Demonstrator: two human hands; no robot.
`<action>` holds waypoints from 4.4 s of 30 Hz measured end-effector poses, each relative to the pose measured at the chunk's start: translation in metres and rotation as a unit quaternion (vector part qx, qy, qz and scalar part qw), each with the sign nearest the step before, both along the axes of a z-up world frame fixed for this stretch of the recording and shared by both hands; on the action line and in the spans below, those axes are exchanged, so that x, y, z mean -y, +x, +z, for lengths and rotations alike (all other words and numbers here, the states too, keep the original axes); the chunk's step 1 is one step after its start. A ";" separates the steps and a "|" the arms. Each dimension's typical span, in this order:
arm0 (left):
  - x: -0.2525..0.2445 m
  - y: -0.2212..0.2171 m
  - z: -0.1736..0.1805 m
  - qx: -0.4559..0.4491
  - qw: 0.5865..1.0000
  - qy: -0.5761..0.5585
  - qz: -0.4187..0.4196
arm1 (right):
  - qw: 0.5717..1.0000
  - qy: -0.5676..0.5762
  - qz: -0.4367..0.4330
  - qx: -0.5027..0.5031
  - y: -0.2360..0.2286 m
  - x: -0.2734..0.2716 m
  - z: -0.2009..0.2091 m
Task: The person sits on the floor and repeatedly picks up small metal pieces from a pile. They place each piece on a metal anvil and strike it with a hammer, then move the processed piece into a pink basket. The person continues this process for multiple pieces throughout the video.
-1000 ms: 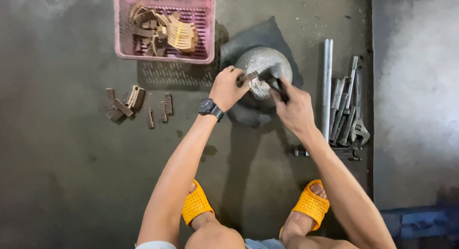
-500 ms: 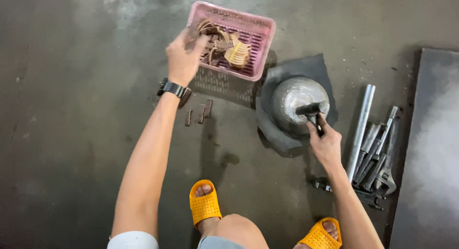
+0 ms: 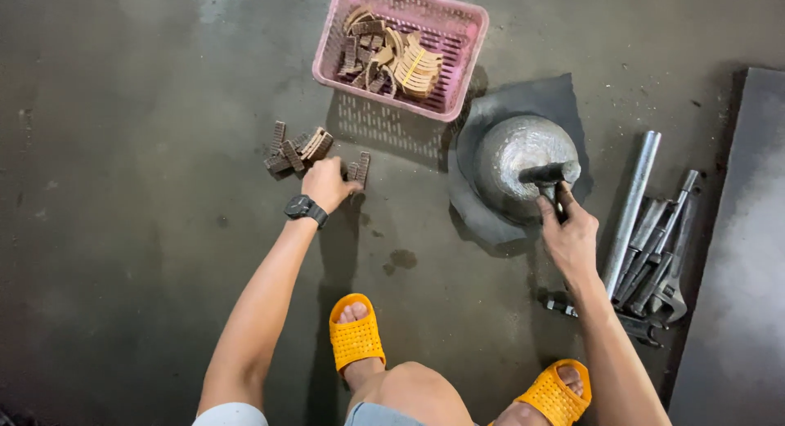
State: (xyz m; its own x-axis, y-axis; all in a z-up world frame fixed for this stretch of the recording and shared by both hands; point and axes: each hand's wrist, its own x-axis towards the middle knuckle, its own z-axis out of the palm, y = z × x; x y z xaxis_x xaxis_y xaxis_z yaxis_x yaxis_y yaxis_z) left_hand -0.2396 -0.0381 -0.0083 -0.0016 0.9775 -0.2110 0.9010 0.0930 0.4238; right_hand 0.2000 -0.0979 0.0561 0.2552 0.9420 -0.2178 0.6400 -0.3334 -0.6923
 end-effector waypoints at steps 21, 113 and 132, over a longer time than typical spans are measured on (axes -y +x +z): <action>-0.029 0.266 0.024 0.234 0.934 0.197 -0.184 | 0.971 -0.026 -0.128 -0.201 0.019 -0.008 0.027; -0.044 0.237 0.028 0.167 0.948 0.166 -0.216 | 0.986 0.112 0.107 0.062 -0.003 -0.012 0.049; -0.067 -0.089 -0.007 0.030 0.972 0.196 0.126 | 0.997 0.047 0.009 -0.053 0.016 -0.001 -0.003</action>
